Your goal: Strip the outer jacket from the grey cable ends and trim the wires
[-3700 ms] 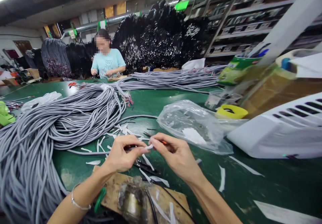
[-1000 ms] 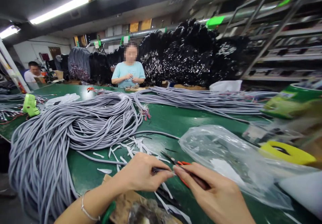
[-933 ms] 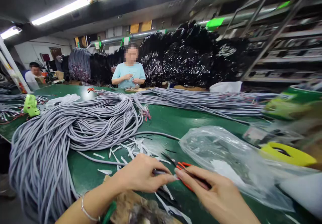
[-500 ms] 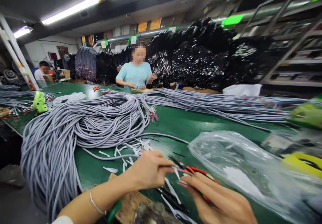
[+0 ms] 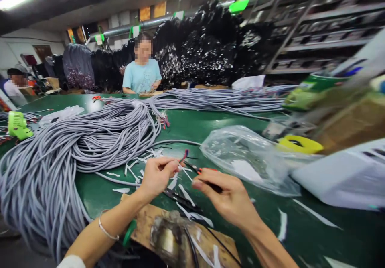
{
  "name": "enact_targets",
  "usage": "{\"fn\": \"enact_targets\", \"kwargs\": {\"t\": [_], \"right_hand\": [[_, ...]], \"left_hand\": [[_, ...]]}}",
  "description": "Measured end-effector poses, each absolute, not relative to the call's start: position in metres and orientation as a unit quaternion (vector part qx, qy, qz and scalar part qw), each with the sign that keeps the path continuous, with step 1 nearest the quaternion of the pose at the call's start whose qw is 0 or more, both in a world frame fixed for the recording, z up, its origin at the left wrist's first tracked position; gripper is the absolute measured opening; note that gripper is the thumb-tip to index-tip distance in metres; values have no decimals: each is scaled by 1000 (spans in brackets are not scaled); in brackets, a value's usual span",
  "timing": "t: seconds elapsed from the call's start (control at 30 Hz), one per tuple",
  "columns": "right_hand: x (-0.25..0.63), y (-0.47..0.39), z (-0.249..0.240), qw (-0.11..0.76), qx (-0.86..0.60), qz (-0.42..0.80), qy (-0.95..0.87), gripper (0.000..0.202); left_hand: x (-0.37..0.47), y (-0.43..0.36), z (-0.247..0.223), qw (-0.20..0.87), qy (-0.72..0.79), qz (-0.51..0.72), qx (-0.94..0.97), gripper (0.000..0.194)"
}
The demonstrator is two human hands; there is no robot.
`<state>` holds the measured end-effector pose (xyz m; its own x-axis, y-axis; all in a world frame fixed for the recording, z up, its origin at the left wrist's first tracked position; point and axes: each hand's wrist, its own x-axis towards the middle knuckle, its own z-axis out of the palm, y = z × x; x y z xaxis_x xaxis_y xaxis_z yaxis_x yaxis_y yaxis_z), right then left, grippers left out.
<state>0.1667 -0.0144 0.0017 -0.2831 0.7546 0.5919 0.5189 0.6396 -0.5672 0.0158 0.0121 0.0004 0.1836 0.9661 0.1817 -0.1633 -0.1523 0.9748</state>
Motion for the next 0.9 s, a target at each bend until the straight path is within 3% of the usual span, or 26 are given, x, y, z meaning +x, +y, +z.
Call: {"fn": "enact_targets", "kwargs": {"t": [0.17, 0.27, 0.33, 0.47, 0.57, 0.77, 0.9], "right_hand": [[186, -3, -9, 139, -526, 200, -815, 25], [178, -2, -14, 132, -531, 136, -826, 9], [163, -6, -17, 143, -504, 111, -845, 13], [134, -15, -29, 83, -478, 68, -872, 11], [133, -15, -35, 126, -501, 16, -856, 21], [152, -13, -18, 439, -499, 96, -741, 25], [149, -21, -5, 477, -465, 142, -733, 26]], "left_hand": [[6, 23, 8, 664, 299, 515, 452, 40], [2, 24, 9, 679, 274, 497, 466, 44], [1, 23, 6, 667, 266, 495, 490, 40], [3, 21, 1, 606, 247, 528, 541, 24], [2, 21, 1, 533, 223, 564, 590, 22], [-1, 14, 6, 407, 241, 580, 664, 21], [-1, 10, 8, 359, 253, 552, 708, 24]]}}
